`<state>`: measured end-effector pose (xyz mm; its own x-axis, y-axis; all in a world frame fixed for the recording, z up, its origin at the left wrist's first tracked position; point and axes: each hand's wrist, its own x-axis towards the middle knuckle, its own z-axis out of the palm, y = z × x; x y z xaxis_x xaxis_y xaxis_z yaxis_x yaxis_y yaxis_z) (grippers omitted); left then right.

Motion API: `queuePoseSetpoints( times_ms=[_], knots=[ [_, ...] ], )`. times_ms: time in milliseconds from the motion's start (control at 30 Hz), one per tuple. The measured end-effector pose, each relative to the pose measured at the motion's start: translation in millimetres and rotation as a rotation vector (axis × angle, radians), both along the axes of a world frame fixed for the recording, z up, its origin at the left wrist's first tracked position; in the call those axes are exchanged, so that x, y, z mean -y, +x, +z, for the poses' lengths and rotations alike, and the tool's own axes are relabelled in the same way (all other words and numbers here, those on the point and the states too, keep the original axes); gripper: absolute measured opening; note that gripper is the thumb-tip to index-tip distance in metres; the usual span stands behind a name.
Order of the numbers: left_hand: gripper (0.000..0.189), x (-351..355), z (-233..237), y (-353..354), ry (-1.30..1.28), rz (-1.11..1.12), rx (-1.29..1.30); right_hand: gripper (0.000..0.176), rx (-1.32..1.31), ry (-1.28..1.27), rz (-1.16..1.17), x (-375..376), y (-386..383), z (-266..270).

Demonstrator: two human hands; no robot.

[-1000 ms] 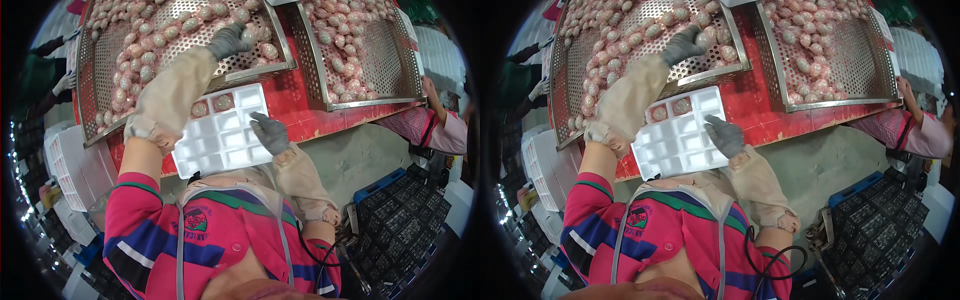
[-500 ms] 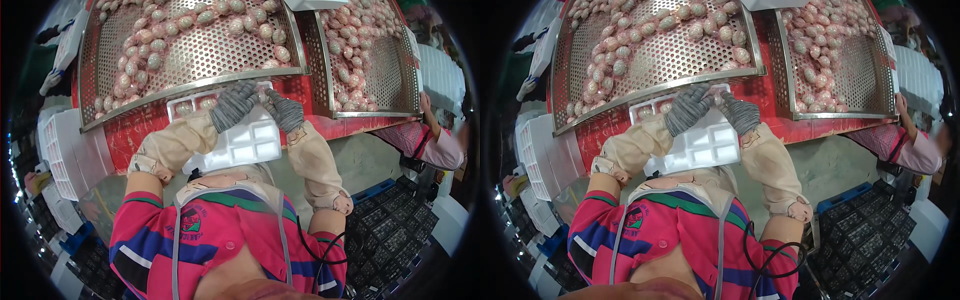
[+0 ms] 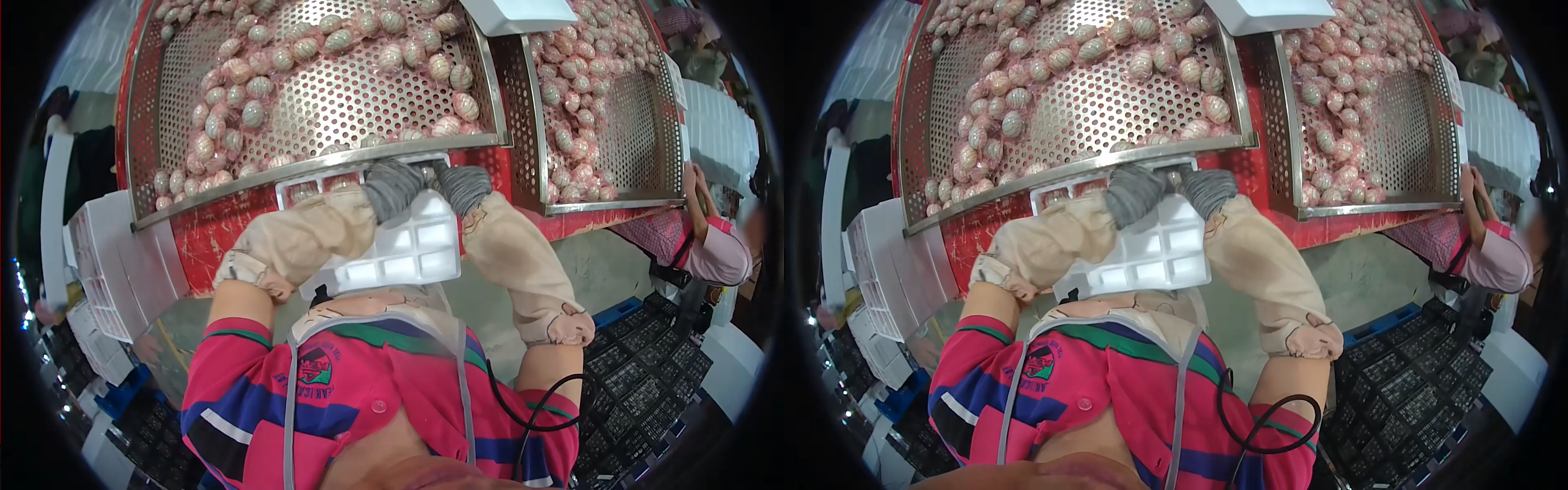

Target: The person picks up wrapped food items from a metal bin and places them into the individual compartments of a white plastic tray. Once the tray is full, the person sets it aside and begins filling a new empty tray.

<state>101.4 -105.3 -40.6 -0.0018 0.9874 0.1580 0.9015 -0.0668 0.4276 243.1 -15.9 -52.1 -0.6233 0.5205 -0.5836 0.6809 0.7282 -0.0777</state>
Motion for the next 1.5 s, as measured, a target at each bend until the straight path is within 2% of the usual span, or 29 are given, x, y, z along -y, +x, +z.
queuePoseSetpoints(
  times_ms=[33,67,133,167,233,267,333,400,433,467,500,533,600,633,667,700,767,800,833,900,933,1000,1033,1100,1133,1200,1233,1300,1500],
  knots=[
    [0.021,-4.3,19.6,-3.6,0.072,-0.064,-0.19,0.049,0.05,-0.008,-0.036,-1.8,0.0,-4.9],
    [0.022,-12.3,39.3,-18.4,-0.076,-0.265,-0.043,0.049,0.102,-0.021,-0.074,-2.4,-0.1,-7.6],
    [0.023,-61.3,63.2,-39.7,-0.09,-0.078,-0.247,0.046,0.025,-0.036,-0.071,2.5,-0.3,4.8],
    [0.022,-89.7,50.6,-61.1,-0.005,0.147,0.118,0.044,-0.053,-0.044,-0.074,4.3,0.3,9.7],
    [0.038,-149.6,6.3,-103.0,0.043,0.115,-0.109,0.043,-0.059,-0.055,-0.082,3.5,1.2,4.0],
    [0.047,-182.6,5.9,-113.9,-0.466,0.007,-0.064,0.042,-0.033,-0.041,-0.076,5.1,-1.5,8.4],
    [0.05,-206.4,-61.1,-133.6,-0.315,0.048,-0.134,0.041,-0.031,-0.016,-0.083,6.7,-0.6,7.2],
    [0.054,-207.2,-58.4,-133.8,-0.172,0.078,-0.212,0.042,-0.001,-0.002,-0.143,6.0,-6.5,13.4],
    [0.057,-208.7,-58.8,-134.5,-0.21,0.17,-0.045,0.043,0.034,-0.011,-0.206,10.6,-4.5,13.3],
    [0.059,-199.7,-48.1,-130.2,-0.265,0.26,0.124,0.042,-0.177,-0.011,-0.18,12.1,14.9,-17.6],
    [0.058,-189.5,-35.9,-132.0,-0.235,0.223,0.265,0.042,-0.122,-0.071,-0.261,10.9,7.9,1.6],
    [0.06,-172.8,-28.3,-131.4,0.025,0.108,0.328,0.04,-0.171,-0.074,-0.258,11.1,7.5,12.7],
    [0.064,-115.8,52.7,-98.3,-0.253,0.154,0.88,0.039,-0.222,-0.079,-0.272,11.9,15.1,10.5],
    [0.065,-84.5,76.9,-85.0,-0.38,0.113,0.994,0.035,-0.328,-0.037,-0.291,12.1,21.3,-0.2],
    [0.065,-48.4,100.5,-66.0,-0.412,-0.058,1.291,0.031,-0.432,0.005,-0.306,15.7,28.1,-8.9],
    [0.066,-22.0,101.5,-55.0,-0.588,-0.039,1.314,0.031,-0.43,0.005,-0.31,21.4,35.0,-14.3],
    [0.056,23.8,79.8,-25.0,-0.655,-0.057,1.421,0.027,-1.05,-0.164,-0.726,37.5,50.0,-17.8],
    [0.057,38.9,46.5,-12.6,-0.706,-0.015,1.465,0.025,-1.125,-0.271,-0.945,47.2,55.9,-10.6],
    [0.056,48.8,19.8,-2.6,-0.688,0.01,1.512,0.025,-1.116,-0.273,-0.942,56.8,63.5,-7.1],
    [0.054,53.3,-5.3,3.7,-0.772,0.104,1.276,0.031,-1.077,-0.178,-0.782,72.3,77.1,6.4],
    [0.054,54.4,-14.4,6.3,-0.774,0.107,1.285,0.043,-0.744,-0.102,-0.554,73.7,83.7,20.5],
    [0.051,52.3,-21.1,8.9,-0.678,0.053,0.681,0.045,-0.548,-0.013,-0.371,72.4,70.3,29.3],
    [0.051,57.3,-22.4,9.6,-0.676,0.057,0.686,0.047,-0.357,0.069,-0.187,70.6,65.0,30.8],
    [0.049,64.0,-17.9,7.6,-0.294,0.101,0.553,0.049,-0.339,0.028,-0.12,57.8,57.9,31.5],
    [0.049,66.3,-22.6,8.1,-0.292,0.104,0.549,0.052,-0.321,-0.019,-0.068,54.8,54.4,31.7],
    [0.042,69.4,-28.8,15.1,-0.069,-0.082,0.284,0.051,-0.218,-0.048,-0.071,56.4,44.9,39.8],
    [0.042,65.8,-32.8,14.9,-0.066,-0.082,0.287,0.05,-0.115,-0.069,-0.068,54.6,41.0,42.6],
    [0.03,54.8,-17.1,12.0,-0.391,-0.132,0.15,0.051,-0.079,-0.054,-0.056,53.7,41.3,32.0],
    [0.014,39.3,-13.8,21.2,-0.427,-0.231,-0.128,0.05,-0.037,-0.039,-0.027,49.9,40.6,14.9]
  ],
)
